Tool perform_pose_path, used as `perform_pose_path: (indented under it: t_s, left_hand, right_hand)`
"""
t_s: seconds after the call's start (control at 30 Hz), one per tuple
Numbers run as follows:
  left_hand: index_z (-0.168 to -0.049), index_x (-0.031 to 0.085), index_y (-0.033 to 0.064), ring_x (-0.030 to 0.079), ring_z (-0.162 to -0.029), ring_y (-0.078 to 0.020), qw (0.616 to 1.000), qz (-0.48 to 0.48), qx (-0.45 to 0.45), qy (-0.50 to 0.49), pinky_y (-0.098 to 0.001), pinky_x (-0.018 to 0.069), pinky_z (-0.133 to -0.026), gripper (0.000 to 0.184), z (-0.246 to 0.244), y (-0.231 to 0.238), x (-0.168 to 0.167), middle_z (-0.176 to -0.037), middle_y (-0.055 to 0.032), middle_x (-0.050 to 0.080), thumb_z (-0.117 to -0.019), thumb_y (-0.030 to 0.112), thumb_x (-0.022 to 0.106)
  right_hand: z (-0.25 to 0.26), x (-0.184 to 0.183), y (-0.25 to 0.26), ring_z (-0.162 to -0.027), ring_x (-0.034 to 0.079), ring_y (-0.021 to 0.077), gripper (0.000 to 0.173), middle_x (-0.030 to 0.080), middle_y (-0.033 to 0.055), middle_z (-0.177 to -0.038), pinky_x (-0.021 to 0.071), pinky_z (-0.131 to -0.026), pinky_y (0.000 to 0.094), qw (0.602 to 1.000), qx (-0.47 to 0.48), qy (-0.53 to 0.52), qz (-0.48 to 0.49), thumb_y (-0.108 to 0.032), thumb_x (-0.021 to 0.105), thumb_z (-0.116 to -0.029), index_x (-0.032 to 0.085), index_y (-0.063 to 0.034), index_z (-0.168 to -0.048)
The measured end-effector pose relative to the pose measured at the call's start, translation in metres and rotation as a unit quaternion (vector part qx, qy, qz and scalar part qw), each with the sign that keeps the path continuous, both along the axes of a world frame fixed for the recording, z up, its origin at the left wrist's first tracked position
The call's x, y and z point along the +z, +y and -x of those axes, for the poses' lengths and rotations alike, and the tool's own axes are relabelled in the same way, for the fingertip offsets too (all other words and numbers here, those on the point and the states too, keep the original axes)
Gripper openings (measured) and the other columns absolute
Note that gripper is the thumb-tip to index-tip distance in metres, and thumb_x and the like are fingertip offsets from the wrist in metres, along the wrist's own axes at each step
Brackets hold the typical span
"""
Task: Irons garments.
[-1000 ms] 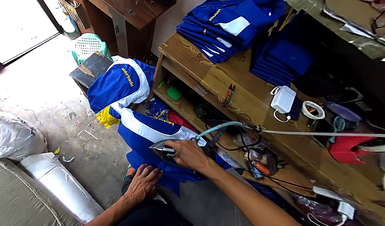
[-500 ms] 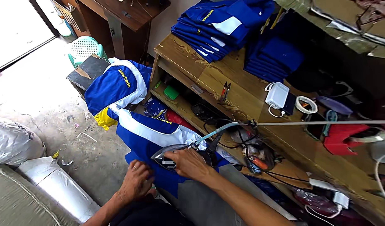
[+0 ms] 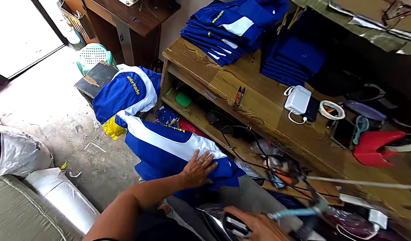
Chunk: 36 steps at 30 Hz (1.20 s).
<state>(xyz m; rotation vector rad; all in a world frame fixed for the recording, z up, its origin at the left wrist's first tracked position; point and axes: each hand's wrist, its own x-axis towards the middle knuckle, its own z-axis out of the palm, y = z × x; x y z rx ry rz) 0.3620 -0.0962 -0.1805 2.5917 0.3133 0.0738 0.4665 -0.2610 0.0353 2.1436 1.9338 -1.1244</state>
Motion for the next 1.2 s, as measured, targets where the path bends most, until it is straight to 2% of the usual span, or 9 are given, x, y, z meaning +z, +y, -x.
perform_pose_path:
  t_s: [0.2,0.3,0.37,0.47,0.57,0.77,0.9,1.03,1.2]
  left_hand:
    - [-0.161,0.036,0.0179,0.014,-0.159,-0.0351,0.999,0.034,0.017,-0.009,-0.0675,0.0035,-0.124,0.071,-0.071,-0.023,-0.009,-0.170,-0.0156,0.024,-0.1020,0.056,0.049]
    - [-0.159,0.041,0.0225,0.016,-0.159,-0.0338,0.991,0.126,0.047,-0.019,-0.0662,0.0057,-0.125,0.066,-0.070,-0.016,0.015,-0.168,-0.0115,0.030,-0.1029,0.057,0.048]
    - [-0.151,0.053,0.0193,0.025,-0.157,-0.0311,0.984,0.136,0.102,-0.049,-0.0667,0.0115,-0.124,0.057,-0.041,0.004,0.040,-0.164,-0.0073,0.040,-0.1046,0.051,0.049]
    - [-0.133,0.069,0.0142,0.042,-0.149,-0.0313,0.966,0.028,0.235,-0.108,-0.0683,0.0214,-0.121,0.039,0.034,0.058,0.053,-0.151,-0.0048,0.057,-0.1048,0.035,0.051]
    - [-0.137,0.067,0.0141,0.039,-0.149,-0.0396,0.937,-0.049,0.343,-0.053,-0.0748,0.0200,-0.118,0.043,0.118,0.118,0.045,-0.151,-0.0073,0.056,-0.1083,0.033,0.040]
    - [-0.157,0.045,0.0320,0.020,-0.157,-0.0374,0.937,0.008,0.348,0.003,-0.0759,0.0085,-0.118,0.055,0.200,0.162,0.005,-0.165,0.0044,0.039,-0.1099,0.049,0.021]
    - [-0.156,0.045,0.0350,0.019,-0.158,-0.0314,0.939,0.037,0.343,-0.017,-0.0740,0.0044,-0.119,0.054,0.207,0.171,-0.005,-0.164,0.0089,0.040,-0.1104,0.049,0.020]
    - [-0.154,0.048,0.0362,0.018,-0.159,-0.0288,0.939,0.041,0.340,-0.009,-0.0733,0.0027,-0.120,0.053,0.211,0.183,-0.009,-0.164,0.0098,0.040,-0.1104,0.048,0.020]
    - [-0.151,0.051,0.0383,0.016,-0.159,-0.0266,0.940,0.044,0.338,0.007,-0.0724,0.0021,-0.120,0.053,0.207,0.192,-0.010,-0.163,0.0113,0.041,-0.1100,0.050,0.019]
  right_hand:
    - [-0.023,0.002,-0.049,-0.086,0.073,0.0416,0.044,0.076,0.0206,-0.098,0.0548,-0.076,0.0656,0.992,-0.122,-0.012,0.028,-0.034,0.076,-0.0916,0.069,-0.0106,-0.128]
    - [-0.027,0.003,-0.048,-0.085,0.073,0.0378,0.057,0.075,0.0200,-0.097,0.0557,-0.075,0.0619,0.989,-0.149,0.007,0.012,-0.049,0.075,-0.0906,0.067,-0.0073,-0.129]
    - [-0.031,0.004,-0.036,-0.083,0.073,0.0358,0.057,0.074,0.0193,-0.095,0.0556,-0.073,0.0592,0.987,-0.160,0.021,-0.010,-0.049,0.071,-0.0933,0.066,-0.0061,-0.130]
    - [-0.035,-0.010,-0.003,-0.081,0.073,0.0294,0.059,0.074,0.0135,-0.093,0.0565,-0.070,0.0547,0.983,-0.163,0.008,-0.082,-0.058,0.061,-0.0951,0.068,-0.0101,-0.129]
    - [-0.037,-0.025,0.060,-0.087,0.071,0.0246,0.064,0.073,0.0090,-0.096,0.0566,-0.075,0.0524,0.984,-0.140,0.008,-0.108,-0.069,0.052,-0.0947,0.068,-0.0154,-0.126]
    - [-0.007,-0.043,0.215,-0.102,0.068,0.0308,0.059,0.071,0.0144,-0.107,0.0521,-0.090,0.0566,0.997,-0.037,0.022,-0.070,-0.063,0.052,-0.0992,0.066,-0.0132,-0.127]
    - [0.032,-0.072,0.278,-0.089,0.070,0.0285,0.048,0.072,0.0116,-0.095,0.0548,-0.079,0.0541,0.993,0.046,0.018,-0.104,-0.055,0.068,-0.0928,0.069,-0.0131,-0.117]
    - [0.072,-0.070,0.281,-0.093,0.070,0.0365,0.033,0.072,0.0146,-0.097,0.0530,-0.075,0.0603,0.991,0.121,-0.011,-0.057,-0.029,0.069,-0.0905,0.067,-0.0180,-0.121]
    - [0.104,-0.063,0.210,-0.083,0.069,0.0421,0.034,0.070,0.0188,-0.088,0.0517,-0.068,0.0611,0.984,0.174,-0.036,-0.029,-0.018,0.066,-0.0897,0.064,-0.0168,-0.124]
